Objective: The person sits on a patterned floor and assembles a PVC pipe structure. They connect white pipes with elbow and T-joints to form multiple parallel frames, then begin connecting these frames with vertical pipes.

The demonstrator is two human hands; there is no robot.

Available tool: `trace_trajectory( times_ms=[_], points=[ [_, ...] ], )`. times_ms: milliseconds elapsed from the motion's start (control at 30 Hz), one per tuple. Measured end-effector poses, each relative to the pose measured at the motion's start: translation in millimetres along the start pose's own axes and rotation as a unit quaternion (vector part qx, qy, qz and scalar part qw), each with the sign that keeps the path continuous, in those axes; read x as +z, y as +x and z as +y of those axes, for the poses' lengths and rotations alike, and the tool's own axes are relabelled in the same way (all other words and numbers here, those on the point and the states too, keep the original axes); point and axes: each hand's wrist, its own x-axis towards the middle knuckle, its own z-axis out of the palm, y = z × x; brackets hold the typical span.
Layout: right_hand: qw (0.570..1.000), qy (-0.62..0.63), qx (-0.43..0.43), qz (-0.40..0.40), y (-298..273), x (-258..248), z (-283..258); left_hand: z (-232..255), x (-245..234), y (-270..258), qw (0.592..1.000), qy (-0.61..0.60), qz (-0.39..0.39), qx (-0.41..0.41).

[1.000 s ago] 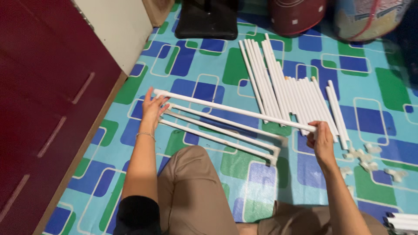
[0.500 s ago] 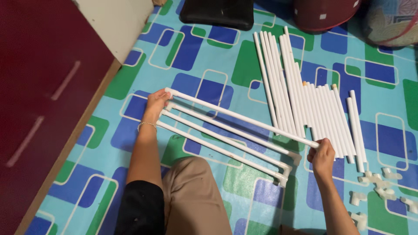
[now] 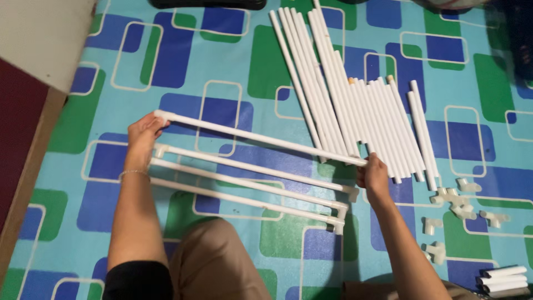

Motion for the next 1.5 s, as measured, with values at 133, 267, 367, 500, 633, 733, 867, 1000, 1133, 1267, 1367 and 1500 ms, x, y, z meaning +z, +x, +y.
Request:
trace_trajectory(
  times_ms=[133,267,367,500,633,733,867,1000,1133,1267,1367,1500],
  points=[
    [0.998,-0.048,-0.020,-0.031,-7.3,6.1,-8.0,-12.5,-6.5,14.2,0.996,0.084,0.000,-0.022],
    [0.969,-0.233,-0.035,-0.070,-14.5,9.0,-13.7,-39.4,-20.8,29.7,0.995,0.091,0.006,0.051],
    [0.935,-0.310,-0.148,-0.086,-24.4,-2.0,-6.1,-52.2,-27.2,31.7,0.978,0.199,0.016,0.064],
    [0.938,-0.321,-0.127,-0.035,-25.5,-4.4,10.1,-50.0,-20.6,20.9,0.956,0.282,0.055,0.054],
    [0.936,-0.329,-0.126,0.012,-23.6,-0.8,24.3,-32.9,-5.4,4.3,0.939,0.328,0.085,0.060],
    [0.946,-0.297,-0.125,0.016,-21.0,3.0,22.9,-9.2,8.5,-12.7,0.887,0.440,0.118,0.069],
    [0.980,-0.181,-0.085,-0.014,-28.1,3.5,13.0,19.9,53.3,-57.9,0.836,0.500,0.159,0.158],
    [0.945,-0.284,-0.160,0.010,-47.5,0.7,5.9,41.0,126.1,-119.2,0.766,0.508,0.050,0.391],
    [0.944,-0.273,-0.180,0.038,-61.1,0.1,10.8,50.1,203.7,-185.5,0.729,0.443,-0.107,0.511],
    [0.963,-0.215,-0.156,0.043,-62.2,0.1,25.9,51.1,263.2,-222.5,0.722,0.477,-0.227,0.447],
    [0.972,-0.069,-0.199,0.101,-64.6,1.2,41.6,42.4,290.1,-239.1,0.725,0.484,-0.245,0.424],
    [0.981,-0.053,-0.160,0.095,-76.8,4.2,58.5,21.1,305.9,-261.9,0.746,0.479,-0.213,0.411]
  ],
)
